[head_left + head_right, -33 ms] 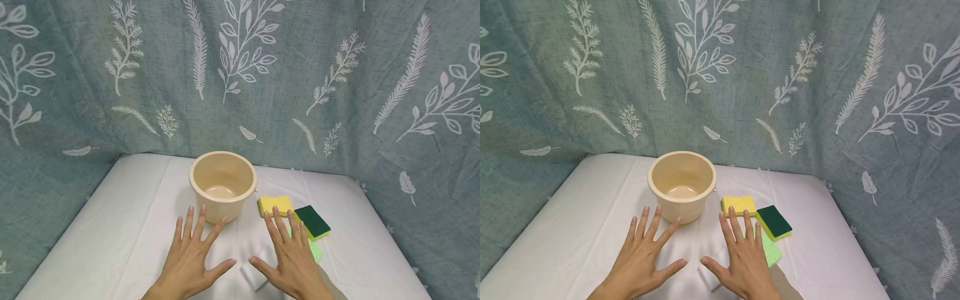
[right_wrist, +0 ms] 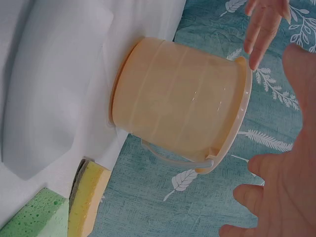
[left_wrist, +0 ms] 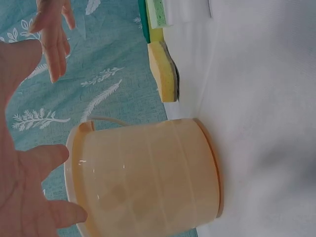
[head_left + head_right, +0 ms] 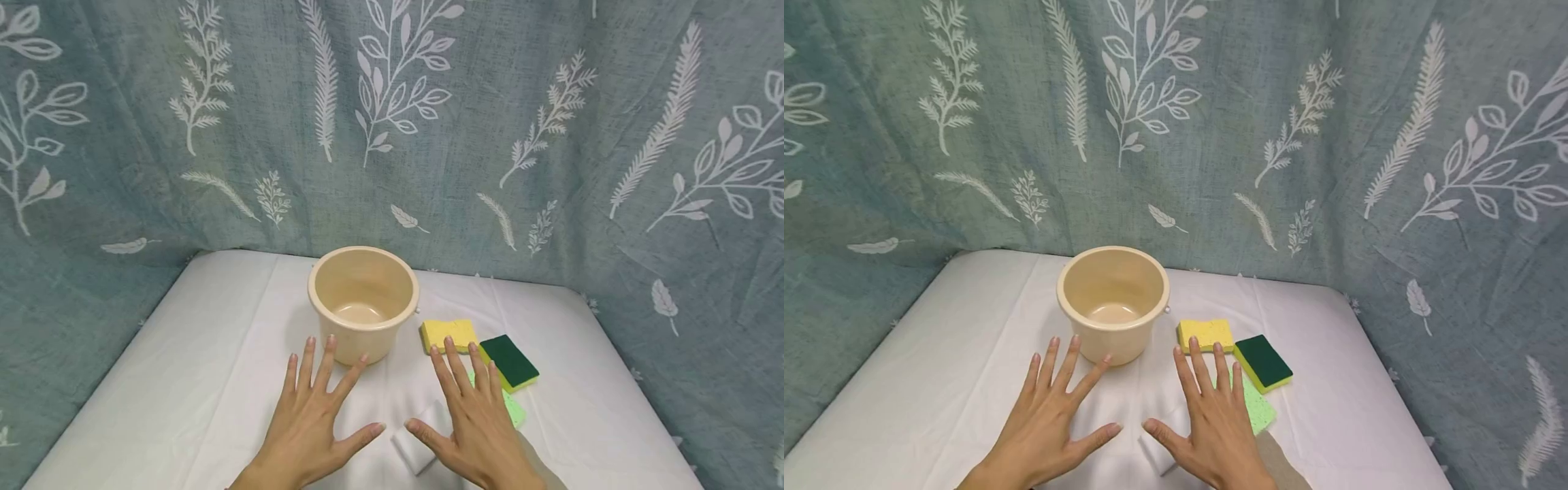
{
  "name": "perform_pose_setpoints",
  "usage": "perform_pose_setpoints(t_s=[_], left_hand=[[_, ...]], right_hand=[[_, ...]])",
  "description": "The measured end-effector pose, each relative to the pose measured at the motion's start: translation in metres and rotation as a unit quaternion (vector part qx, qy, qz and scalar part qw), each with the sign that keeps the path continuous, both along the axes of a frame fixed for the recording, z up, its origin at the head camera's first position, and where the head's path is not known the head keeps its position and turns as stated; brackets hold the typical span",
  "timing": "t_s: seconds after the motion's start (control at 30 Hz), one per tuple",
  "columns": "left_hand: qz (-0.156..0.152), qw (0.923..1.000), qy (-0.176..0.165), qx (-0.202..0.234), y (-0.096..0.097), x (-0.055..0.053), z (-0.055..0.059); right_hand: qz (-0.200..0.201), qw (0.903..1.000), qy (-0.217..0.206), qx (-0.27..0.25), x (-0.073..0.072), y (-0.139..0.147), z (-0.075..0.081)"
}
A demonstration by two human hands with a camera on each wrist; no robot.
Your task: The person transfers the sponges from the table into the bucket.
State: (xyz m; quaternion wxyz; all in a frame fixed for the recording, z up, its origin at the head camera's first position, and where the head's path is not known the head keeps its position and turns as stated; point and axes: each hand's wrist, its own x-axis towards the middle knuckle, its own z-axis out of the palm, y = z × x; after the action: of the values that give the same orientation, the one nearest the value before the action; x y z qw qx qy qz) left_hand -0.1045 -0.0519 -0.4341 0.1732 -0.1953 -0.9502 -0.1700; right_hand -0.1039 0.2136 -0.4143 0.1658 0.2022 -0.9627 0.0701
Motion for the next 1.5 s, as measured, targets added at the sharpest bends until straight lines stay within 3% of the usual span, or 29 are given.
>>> perform_pose_setpoints(t_s=[0.3,0.4,0.5,0.6,0.8,0.97,1.2,1.5], left_hand=[[-0.007,0.9993,-0.023,0.027,0.004,0.002,0.000],[-0.001,0.9980,-0.027,0.057,0.004,0.000,0.002],[0.009,0.9943,-0.019,0.105,0.000,-0.008,0.005],[0.015,0.9861,-0.007,0.165,-0.009,-0.025,0.009],[0.011,0.9564,-0.017,0.291,-0.028,-0.059,0.009],[-0.002,0.9358,-0.010,0.352,-0.032,-0.077,0.004],[-0.009,0.9249,-0.009,0.380,-0.028,-0.097,-0.002],[-0.017,0.9167,-0.038,0.397,-0.022,-0.103,-0.009]], right_hand=[[-0.003,0.9998,0.016,-0.015,0.005,0.006,0.000],[-0.004,0.9997,0.018,-0.013,0.007,0.008,0.000],[-0.007,0.9995,0.028,-0.009,0.008,0.011,0.003],[-0.015,0.9992,0.034,-0.011,0.011,0.017,0.007],[-0.034,0.9980,0.039,-0.037,0.023,0.032,0.015],[-0.075,0.9954,0.029,-0.051,0.037,0.046,0.017],[-0.153,0.9859,-0.010,-0.068,0.057,0.066,0.011],[-0.248,0.9631,-0.085,-0.061,0.072,0.093,-0.025]])
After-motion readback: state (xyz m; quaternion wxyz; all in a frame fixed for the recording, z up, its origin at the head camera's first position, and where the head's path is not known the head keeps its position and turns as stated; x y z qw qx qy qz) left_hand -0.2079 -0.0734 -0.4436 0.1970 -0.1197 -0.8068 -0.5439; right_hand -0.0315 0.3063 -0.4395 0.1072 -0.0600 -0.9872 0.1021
